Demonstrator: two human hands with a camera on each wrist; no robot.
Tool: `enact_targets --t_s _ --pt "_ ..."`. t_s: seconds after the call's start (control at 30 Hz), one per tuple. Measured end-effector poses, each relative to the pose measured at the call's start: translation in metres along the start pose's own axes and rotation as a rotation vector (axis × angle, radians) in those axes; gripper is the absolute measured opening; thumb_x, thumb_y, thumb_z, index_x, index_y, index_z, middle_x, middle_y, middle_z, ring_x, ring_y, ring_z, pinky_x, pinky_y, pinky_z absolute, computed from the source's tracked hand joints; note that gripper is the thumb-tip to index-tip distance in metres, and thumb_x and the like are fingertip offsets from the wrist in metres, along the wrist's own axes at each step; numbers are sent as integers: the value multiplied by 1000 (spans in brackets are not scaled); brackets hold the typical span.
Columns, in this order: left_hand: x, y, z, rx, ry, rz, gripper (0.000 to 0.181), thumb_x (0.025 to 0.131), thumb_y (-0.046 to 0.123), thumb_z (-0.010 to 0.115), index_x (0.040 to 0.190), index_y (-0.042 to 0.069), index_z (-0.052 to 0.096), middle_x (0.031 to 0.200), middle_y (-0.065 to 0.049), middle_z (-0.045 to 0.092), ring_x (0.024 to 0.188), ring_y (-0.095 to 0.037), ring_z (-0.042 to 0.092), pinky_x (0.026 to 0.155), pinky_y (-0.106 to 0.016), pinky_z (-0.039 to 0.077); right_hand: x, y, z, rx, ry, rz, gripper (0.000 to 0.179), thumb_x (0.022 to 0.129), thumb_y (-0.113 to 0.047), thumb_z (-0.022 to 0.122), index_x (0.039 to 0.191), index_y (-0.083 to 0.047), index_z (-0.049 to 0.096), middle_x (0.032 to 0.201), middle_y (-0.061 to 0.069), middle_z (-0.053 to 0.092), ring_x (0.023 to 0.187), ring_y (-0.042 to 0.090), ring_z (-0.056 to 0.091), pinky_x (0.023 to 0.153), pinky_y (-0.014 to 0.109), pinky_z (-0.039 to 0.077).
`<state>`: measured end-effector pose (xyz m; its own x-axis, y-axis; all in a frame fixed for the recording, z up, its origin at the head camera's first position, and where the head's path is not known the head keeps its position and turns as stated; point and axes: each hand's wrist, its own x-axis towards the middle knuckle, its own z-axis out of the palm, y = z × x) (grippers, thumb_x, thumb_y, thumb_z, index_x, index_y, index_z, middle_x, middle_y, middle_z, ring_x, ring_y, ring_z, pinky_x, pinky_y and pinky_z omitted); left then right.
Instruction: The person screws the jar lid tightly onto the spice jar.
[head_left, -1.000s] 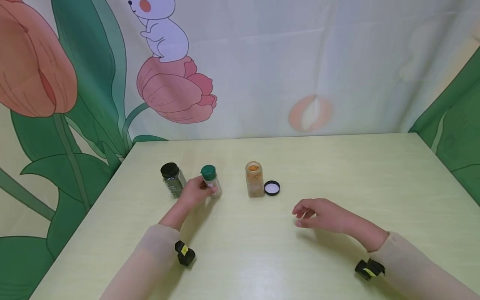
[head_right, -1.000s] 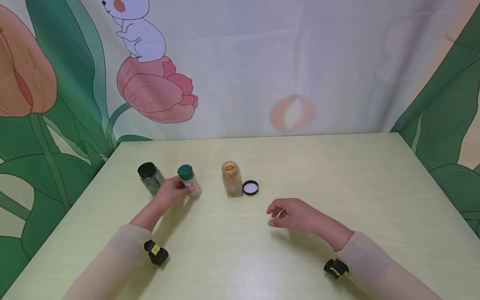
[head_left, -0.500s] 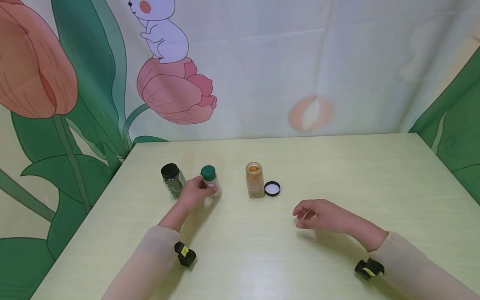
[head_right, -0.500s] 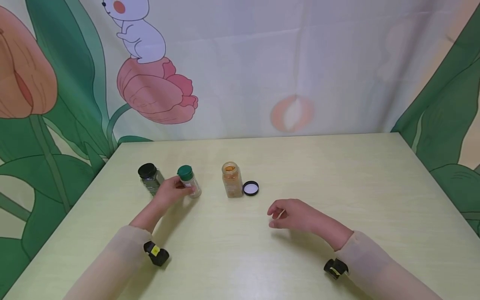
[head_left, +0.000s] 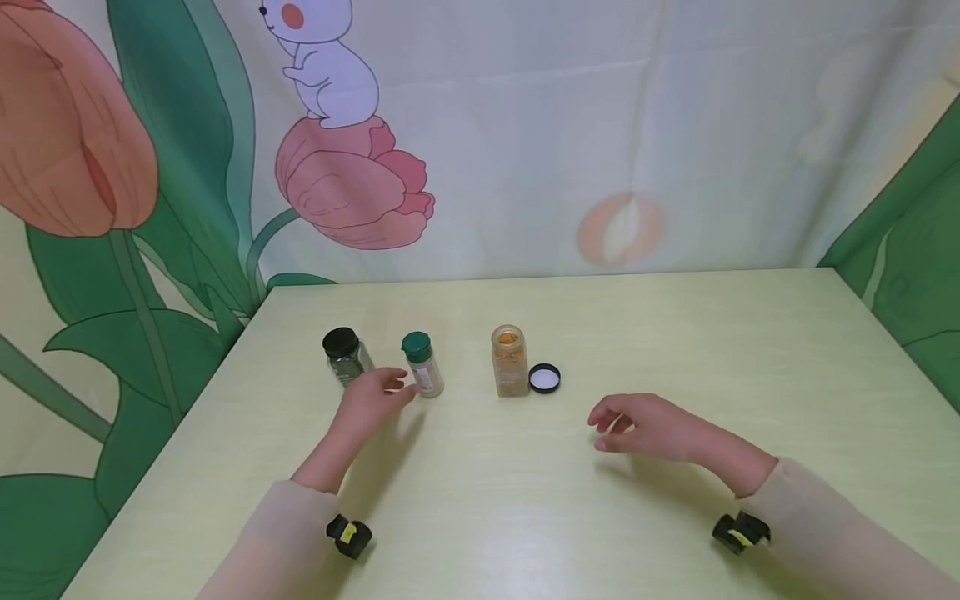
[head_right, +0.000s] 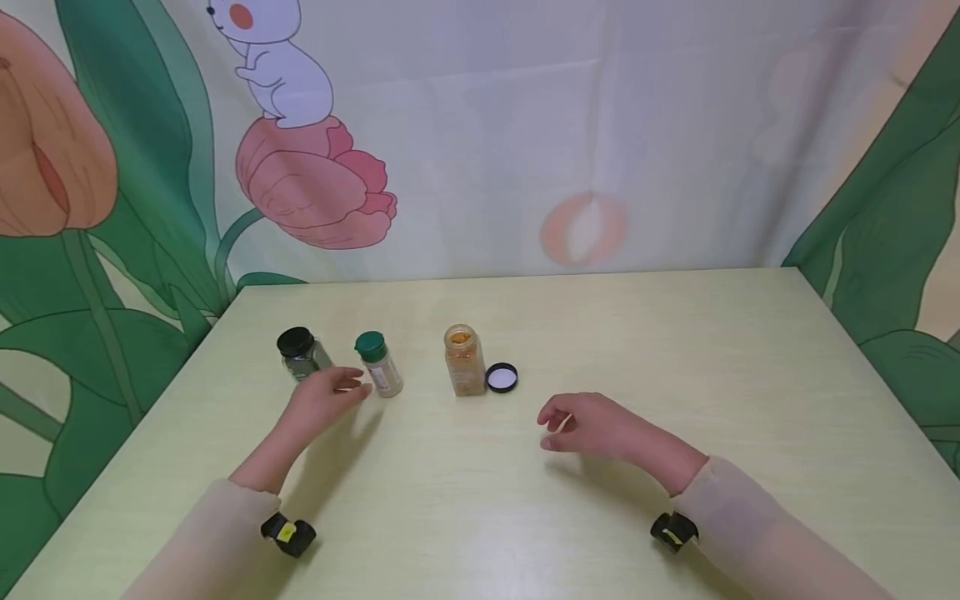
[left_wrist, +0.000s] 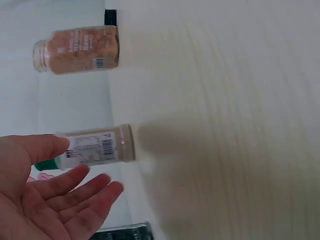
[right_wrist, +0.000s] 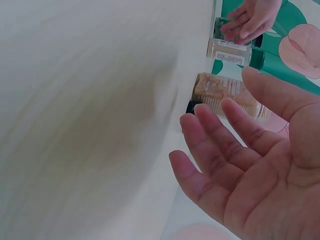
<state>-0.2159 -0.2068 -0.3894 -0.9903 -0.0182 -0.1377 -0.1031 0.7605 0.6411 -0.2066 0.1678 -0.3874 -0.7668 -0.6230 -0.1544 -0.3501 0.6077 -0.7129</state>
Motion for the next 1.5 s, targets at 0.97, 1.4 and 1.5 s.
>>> enact_targets --t_s 0.97,1.4,1.5 --pt "-5 54 44 -323 -153 131 75 94 15 74 158 4 36 158 -20 47 149 -38 44 120 -51 43 38 -5 -7 21 177 52 54 95 -21 73 139 4 53 136 27 60 123 41 63 102 52 55" --pt "27 65 56 -369 -159 136 80 93 13 76 160 6 33 163 -18 41 153 -35 39 122 -48 40 76 7 0 -16 161 129 64 90 -16 78 143 6 50 133 28 60 113 38 62 96 47 55" --pt "31 67 57 -376 -157 146 81 92 14 77 160 7 32 164 -17 40 153 -34 39 123 -48 40 84 8 -1 -44 145 149 67 89 -17 78 145 6 49 136 30 58 115 39 62 98 48 54"
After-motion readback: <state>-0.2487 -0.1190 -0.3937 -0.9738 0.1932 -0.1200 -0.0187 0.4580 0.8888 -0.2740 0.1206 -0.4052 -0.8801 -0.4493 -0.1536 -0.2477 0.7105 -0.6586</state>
